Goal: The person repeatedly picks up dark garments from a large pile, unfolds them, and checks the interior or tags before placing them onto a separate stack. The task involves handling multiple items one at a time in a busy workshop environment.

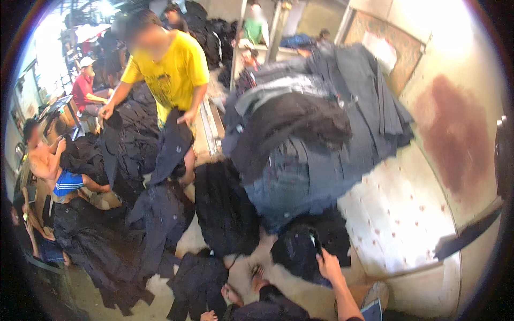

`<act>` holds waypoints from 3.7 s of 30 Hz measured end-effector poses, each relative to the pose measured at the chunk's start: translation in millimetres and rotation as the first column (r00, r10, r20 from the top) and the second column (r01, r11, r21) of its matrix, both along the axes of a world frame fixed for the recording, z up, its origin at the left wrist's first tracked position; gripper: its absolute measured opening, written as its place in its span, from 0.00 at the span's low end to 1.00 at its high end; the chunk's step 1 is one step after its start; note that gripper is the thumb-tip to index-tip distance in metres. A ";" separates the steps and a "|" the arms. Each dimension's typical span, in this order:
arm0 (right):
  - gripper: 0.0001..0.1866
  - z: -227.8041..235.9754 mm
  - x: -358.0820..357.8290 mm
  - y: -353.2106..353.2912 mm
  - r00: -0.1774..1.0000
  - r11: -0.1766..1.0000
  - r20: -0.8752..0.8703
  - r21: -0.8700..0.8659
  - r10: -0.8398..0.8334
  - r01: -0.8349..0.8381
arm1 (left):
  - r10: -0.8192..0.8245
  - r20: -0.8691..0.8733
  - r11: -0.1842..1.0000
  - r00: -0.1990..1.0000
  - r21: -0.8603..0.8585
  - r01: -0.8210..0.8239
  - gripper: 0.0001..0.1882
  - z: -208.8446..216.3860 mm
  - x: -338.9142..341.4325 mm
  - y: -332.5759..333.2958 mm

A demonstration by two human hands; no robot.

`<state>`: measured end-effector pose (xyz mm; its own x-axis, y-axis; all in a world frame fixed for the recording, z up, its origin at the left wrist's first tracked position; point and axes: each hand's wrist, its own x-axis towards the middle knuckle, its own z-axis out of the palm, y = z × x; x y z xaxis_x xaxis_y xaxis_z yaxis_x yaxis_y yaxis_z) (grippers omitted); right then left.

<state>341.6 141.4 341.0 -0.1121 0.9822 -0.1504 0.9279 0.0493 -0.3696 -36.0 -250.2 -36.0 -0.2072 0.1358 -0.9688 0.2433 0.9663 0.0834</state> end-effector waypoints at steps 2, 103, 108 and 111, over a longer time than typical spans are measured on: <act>0.23 -4.3 9.1 -12.9 0.999 0.999 -0.042 -0.036 -0.004 0.002 | -0.084 -0.020 0.991 0.996 0.104 0.086 0.17 11.8 31.8 -34.0; 0.39 97.5 39.7 651.0 0.359 0.996 -0.932 -0.014 -0.046 0.093 | -0.394 0.304 0.396 0.867 0.908 -0.139 0.37 455.5 62.2 489.1; 0.51 76.1 52.1 645.4 0.528 0.943 -0.813 -0.327 -0.245 -0.067 | -0.156 0.530 0.414 0.833 0.801 -0.432 0.33 446.6 57.0 485.7; 0.45 54.1 57.7 648.5 0.598 0.925 -0.744 -0.379 -0.298 -0.010 | 0.019 0.602 0.328 0.798 0.751 -0.574 0.35 433.3 49.6 481.2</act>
<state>399.2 789.9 395.1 -0.1977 0.9070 -0.3719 0.2578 -0.3179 -0.9124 13.7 231.0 397.3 -0.0657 0.9558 -0.2865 -0.3755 0.2423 0.8946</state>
